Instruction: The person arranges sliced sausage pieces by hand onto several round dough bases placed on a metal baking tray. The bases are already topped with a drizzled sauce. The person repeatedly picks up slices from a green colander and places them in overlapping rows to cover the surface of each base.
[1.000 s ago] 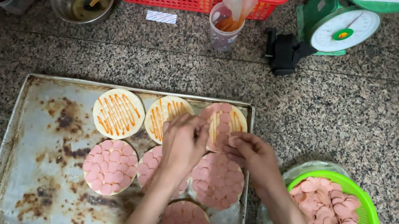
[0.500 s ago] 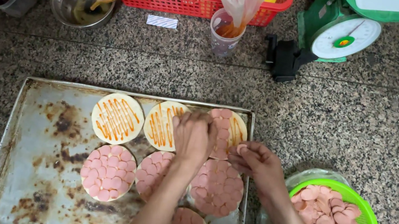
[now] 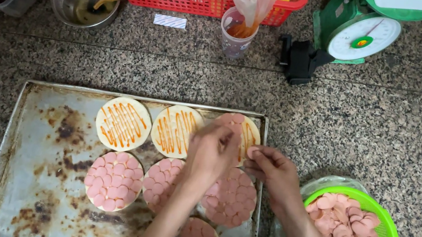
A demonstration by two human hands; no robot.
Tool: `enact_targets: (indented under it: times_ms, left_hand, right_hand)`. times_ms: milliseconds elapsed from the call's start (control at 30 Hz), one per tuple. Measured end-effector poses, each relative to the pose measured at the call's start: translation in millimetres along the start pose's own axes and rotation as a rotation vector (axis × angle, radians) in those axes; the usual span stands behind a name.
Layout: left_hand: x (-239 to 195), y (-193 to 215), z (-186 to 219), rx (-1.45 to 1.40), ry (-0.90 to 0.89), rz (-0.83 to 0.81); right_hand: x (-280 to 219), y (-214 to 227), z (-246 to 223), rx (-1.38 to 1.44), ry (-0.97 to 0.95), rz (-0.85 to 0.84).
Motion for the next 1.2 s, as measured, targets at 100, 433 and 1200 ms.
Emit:
enact_targets:
  times_ms: [100, 433, 1200]
  left_hand:
    - [-19.4, -10.7, 4.4, -0.100, 0.012, -0.108]
    - [-16.3, 15.8, -45.2, -0.049, 0.066, 0.005]
    - [-3.0, -19.2, -74.3, 0.492, 0.007, 0.070]
  right_hand:
    - [-9.8, -10.4, -7.7, 0.017, -0.015, -0.007]
    - [-29.8, -17.8, -22.8, -0.027, -0.051, -0.068]
    - [-9.0, -7.0, 24.0, -0.028, -0.076, -0.091]
Point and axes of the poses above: each hand's wrist, its own x-axis towards the middle knuckle, its own y-axis out of the back of the hand, z = x × y, the point moved 9 cm from there along x, towards the middle knuckle, and after that the axes turned 12 degrees about -x, right-handed, at the moved point
